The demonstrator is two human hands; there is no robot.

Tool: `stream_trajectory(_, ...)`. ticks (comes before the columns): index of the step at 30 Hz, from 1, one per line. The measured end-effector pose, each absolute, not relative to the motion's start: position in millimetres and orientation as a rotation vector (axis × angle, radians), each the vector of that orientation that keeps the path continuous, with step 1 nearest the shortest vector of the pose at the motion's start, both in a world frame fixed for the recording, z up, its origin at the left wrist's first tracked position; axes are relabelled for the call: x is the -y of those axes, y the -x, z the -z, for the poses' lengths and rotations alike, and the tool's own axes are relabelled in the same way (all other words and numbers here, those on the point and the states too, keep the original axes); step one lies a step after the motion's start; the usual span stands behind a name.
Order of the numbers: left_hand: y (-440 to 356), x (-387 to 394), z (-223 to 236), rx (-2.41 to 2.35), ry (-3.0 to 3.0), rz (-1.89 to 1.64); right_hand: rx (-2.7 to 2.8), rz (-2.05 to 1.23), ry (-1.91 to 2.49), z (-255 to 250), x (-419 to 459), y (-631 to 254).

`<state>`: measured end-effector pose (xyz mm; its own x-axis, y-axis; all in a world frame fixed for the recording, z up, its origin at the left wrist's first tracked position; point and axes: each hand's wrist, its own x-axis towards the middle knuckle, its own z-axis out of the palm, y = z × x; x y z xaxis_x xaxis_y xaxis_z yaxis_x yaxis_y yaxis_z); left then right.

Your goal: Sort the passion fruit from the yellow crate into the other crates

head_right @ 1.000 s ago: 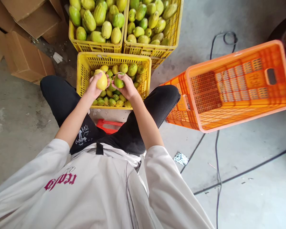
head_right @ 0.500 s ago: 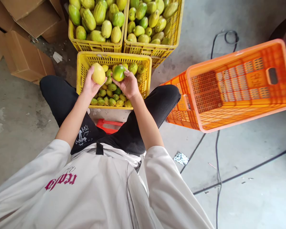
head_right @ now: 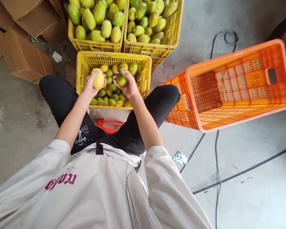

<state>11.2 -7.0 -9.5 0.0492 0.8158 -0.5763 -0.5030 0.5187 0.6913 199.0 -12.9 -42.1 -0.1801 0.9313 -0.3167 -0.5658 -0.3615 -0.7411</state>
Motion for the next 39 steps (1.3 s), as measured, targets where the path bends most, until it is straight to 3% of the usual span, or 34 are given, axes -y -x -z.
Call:
stream_trajectory(6, -9, 12, -14, -0.954, -0.205, -1.06, 0.573, -1.762, 0.944, 31, 12, -203)
stream_trajectory(18, -8, 14, -7, -1.022, -0.357, -1.085, 0.458, -1.752, 0.917, 22, 17, -197)
stream_trajectory(31, 1, 9, 14, -1.008, -0.437, -1.138, 0.519, -1.823, 1.022, 46, 16, -193)
stream_trajectory(39, -7, 14, -4, -0.983, -0.4, -1.125, 0.439, -1.799, 0.937, 30, 17, -194)
